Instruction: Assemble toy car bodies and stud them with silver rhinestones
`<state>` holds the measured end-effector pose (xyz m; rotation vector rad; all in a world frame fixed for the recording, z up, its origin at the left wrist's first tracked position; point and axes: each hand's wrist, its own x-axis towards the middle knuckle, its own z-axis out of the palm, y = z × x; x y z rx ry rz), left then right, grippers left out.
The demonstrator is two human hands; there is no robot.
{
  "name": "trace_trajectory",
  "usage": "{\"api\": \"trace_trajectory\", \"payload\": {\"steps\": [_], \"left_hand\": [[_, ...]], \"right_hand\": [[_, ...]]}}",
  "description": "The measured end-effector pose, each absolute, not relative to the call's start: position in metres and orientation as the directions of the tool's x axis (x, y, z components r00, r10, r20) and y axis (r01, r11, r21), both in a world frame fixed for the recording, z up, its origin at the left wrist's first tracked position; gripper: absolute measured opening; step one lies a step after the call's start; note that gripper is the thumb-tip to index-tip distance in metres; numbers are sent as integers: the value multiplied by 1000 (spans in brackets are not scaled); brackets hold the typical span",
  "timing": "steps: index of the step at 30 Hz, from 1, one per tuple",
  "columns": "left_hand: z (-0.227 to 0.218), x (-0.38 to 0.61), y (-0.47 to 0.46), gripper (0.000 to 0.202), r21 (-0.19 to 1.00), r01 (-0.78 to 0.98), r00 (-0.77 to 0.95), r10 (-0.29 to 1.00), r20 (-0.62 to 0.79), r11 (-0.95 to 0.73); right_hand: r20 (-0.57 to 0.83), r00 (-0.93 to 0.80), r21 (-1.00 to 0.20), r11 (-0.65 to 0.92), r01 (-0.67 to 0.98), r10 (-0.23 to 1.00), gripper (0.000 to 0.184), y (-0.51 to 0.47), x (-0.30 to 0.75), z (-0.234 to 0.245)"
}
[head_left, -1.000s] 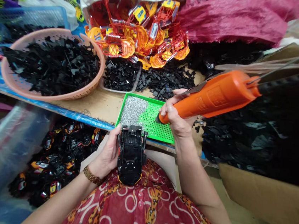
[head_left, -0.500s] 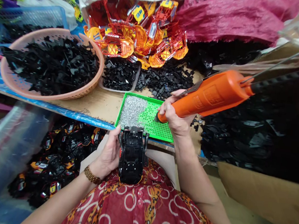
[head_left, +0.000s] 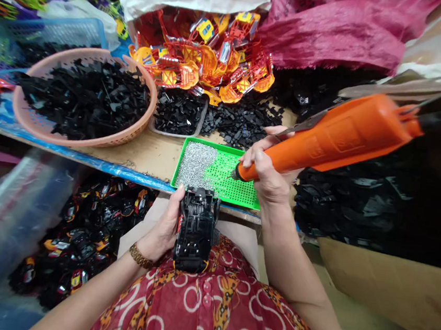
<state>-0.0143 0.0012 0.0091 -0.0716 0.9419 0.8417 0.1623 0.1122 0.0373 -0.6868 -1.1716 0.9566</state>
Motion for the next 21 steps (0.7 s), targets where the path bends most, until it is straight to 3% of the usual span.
{"api": "trace_trajectory", "payload": {"steps": [4,9,21], "left_hand": [[3,-8,3,48,304,-709,241,623,-744,637],[2,-3,1,54,214,-750,326,631,-704,626],[25,1,2,49,257,-717,333,642,-691,648]], "right_hand": [[445,93,-820,447,-358,891,30,96,161,71],[490,-25,-756,411,-509,871,30,76,151,99],[426,-209,-844,304,-441,880,26,58,133,76]]}}
